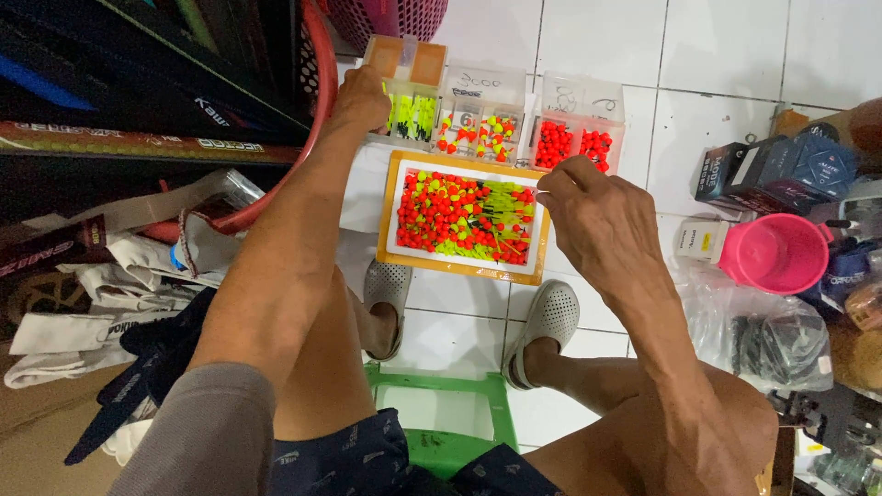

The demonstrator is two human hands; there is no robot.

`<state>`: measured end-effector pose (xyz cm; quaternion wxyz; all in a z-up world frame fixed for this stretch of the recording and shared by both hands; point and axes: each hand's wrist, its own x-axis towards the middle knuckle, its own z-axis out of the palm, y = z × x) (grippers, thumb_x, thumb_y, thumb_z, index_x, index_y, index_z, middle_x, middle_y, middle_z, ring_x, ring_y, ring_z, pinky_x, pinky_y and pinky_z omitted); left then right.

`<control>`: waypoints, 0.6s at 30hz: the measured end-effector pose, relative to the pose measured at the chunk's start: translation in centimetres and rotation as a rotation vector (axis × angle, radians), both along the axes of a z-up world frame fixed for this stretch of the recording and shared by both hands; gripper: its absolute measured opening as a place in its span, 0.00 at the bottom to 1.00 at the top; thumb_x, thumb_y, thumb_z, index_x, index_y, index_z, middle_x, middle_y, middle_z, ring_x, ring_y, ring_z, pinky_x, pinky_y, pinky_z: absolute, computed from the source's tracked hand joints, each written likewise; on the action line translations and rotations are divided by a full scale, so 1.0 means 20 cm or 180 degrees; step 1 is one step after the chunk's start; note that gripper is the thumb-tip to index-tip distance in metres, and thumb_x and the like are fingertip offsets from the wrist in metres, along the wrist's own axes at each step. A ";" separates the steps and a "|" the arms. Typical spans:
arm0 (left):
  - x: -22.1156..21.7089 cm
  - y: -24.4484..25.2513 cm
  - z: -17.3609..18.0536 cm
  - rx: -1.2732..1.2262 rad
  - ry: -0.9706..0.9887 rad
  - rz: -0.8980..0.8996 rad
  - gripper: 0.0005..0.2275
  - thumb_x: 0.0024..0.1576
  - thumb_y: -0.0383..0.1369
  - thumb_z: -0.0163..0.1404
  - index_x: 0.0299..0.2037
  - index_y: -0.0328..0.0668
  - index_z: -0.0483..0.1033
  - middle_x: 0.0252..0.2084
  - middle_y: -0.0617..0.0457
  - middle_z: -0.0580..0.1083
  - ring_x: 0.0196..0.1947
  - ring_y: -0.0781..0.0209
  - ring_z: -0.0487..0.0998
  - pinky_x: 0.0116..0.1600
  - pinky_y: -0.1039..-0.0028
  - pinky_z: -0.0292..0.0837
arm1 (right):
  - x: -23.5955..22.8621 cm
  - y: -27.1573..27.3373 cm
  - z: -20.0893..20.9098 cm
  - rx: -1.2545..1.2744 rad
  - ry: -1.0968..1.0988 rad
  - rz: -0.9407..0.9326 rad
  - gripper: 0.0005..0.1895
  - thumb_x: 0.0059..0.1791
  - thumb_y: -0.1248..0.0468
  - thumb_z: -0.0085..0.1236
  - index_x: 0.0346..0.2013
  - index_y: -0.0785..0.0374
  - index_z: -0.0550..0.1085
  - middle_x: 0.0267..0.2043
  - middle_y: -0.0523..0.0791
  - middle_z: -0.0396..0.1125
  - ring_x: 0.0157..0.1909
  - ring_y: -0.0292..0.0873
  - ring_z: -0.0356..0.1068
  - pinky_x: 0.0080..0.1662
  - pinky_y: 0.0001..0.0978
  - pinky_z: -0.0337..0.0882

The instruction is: Assembling fishing lures by threading hooks through soft plastic bodies.

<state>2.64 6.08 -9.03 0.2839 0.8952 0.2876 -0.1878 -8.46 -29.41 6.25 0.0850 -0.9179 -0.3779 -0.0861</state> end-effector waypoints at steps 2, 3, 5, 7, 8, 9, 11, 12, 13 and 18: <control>0.02 0.05 -0.13 0.0158 -0.0060 -0.0206 0.17 0.53 0.17 0.49 0.54 0.32 0.73 0.56 0.36 0.70 0.49 0.37 0.78 0.46 0.60 0.80 | 0.01 0.00 -0.01 -0.0011 -0.0023 0.0015 0.02 0.56 0.65 0.58 0.43 0.58 0.74 0.45 0.42 0.69 0.23 0.53 0.66 0.24 0.44 0.65; 0.02 0.08 -0.20 0.0316 -0.0111 -0.0418 0.18 0.54 0.20 0.45 0.56 0.34 0.72 0.59 0.33 0.67 0.56 0.34 0.73 0.56 0.56 0.74 | 0.01 0.00 -0.02 -0.0022 -0.0036 0.0026 0.02 0.57 0.64 0.57 0.43 0.58 0.75 0.45 0.42 0.69 0.24 0.52 0.67 0.24 0.44 0.65; 0.01 0.08 -0.23 0.0328 -0.0148 -0.0469 0.18 0.55 0.22 0.45 0.57 0.37 0.72 0.58 0.34 0.68 0.55 0.35 0.73 0.56 0.56 0.74 | 0.01 0.00 -0.02 -0.0025 -0.0020 0.0033 0.02 0.56 0.65 0.57 0.43 0.59 0.74 0.45 0.43 0.69 0.24 0.53 0.66 0.23 0.44 0.64; 0.01 0.09 -0.25 0.0337 -0.0188 -0.0527 0.18 0.56 0.25 0.46 0.58 0.39 0.72 0.57 0.35 0.69 0.55 0.35 0.73 0.57 0.56 0.73 | 0.01 0.00 -0.02 -0.0032 -0.0007 0.0033 0.02 0.56 0.65 0.58 0.43 0.59 0.74 0.45 0.43 0.69 0.23 0.53 0.66 0.23 0.45 0.64; 0.00 0.09 -0.27 0.0350 -0.0309 -0.0545 0.18 0.56 0.24 0.45 0.57 0.38 0.71 0.56 0.34 0.69 0.55 0.34 0.73 0.56 0.55 0.73 | 0.01 0.00 -0.02 -0.0068 -0.0002 0.0045 0.02 0.57 0.65 0.57 0.43 0.59 0.74 0.44 0.43 0.68 0.24 0.52 0.66 0.23 0.44 0.64; 0.00 0.10 -0.28 0.0363 -0.0429 -0.0561 0.17 0.56 0.23 0.45 0.57 0.36 0.71 0.55 0.33 0.69 0.54 0.33 0.73 0.56 0.54 0.72 | 0.01 0.00 -0.02 -0.0103 0.0003 0.0058 0.02 0.57 0.65 0.57 0.43 0.59 0.74 0.44 0.43 0.68 0.25 0.51 0.67 0.23 0.42 0.65; 0.00 0.07 -0.25 0.0398 -0.0451 -0.0659 0.18 0.56 0.21 0.44 0.58 0.36 0.69 0.57 0.33 0.68 0.56 0.33 0.71 0.59 0.53 0.71 | 0.02 -0.01 -0.07 -0.0217 0.0063 0.0012 0.02 0.57 0.64 0.56 0.42 0.57 0.74 0.42 0.42 0.67 0.26 0.52 0.68 0.23 0.44 0.65; -0.01 0.06 -0.23 0.0441 -0.0475 -0.0758 0.20 0.56 0.19 0.43 0.60 0.35 0.66 0.59 0.33 0.67 0.59 0.33 0.70 0.61 0.52 0.69 | 0.03 -0.01 -0.09 -0.0323 0.0119 -0.0036 0.02 0.57 0.63 0.55 0.41 0.56 0.75 0.40 0.42 0.66 0.26 0.53 0.69 0.23 0.46 0.64; 0.00 0.04 -0.21 0.0434 -0.0477 -0.0751 0.20 0.56 0.19 0.43 0.60 0.35 0.66 0.59 0.33 0.67 0.59 0.33 0.70 0.61 0.52 0.69 | 0.04 -0.02 -0.13 -0.0331 0.0117 -0.0029 0.02 0.57 0.63 0.55 0.41 0.56 0.75 0.40 0.42 0.66 0.26 0.53 0.69 0.23 0.46 0.64; 0.04 -0.11 -0.11 0.1030 -0.1505 -0.1468 0.28 0.53 0.15 0.43 0.67 0.26 0.59 0.52 0.27 0.73 0.50 0.29 0.75 0.52 0.50 0.73 | 0.07 -0.03 -0.25 -0.0888 0.1020 -0.0186 0.03 0.53 0.64 0.58 0.40 0.56 0.78 0.40 0.43 0.71 0.38 0.54 0.74 0.30 0.54 0.71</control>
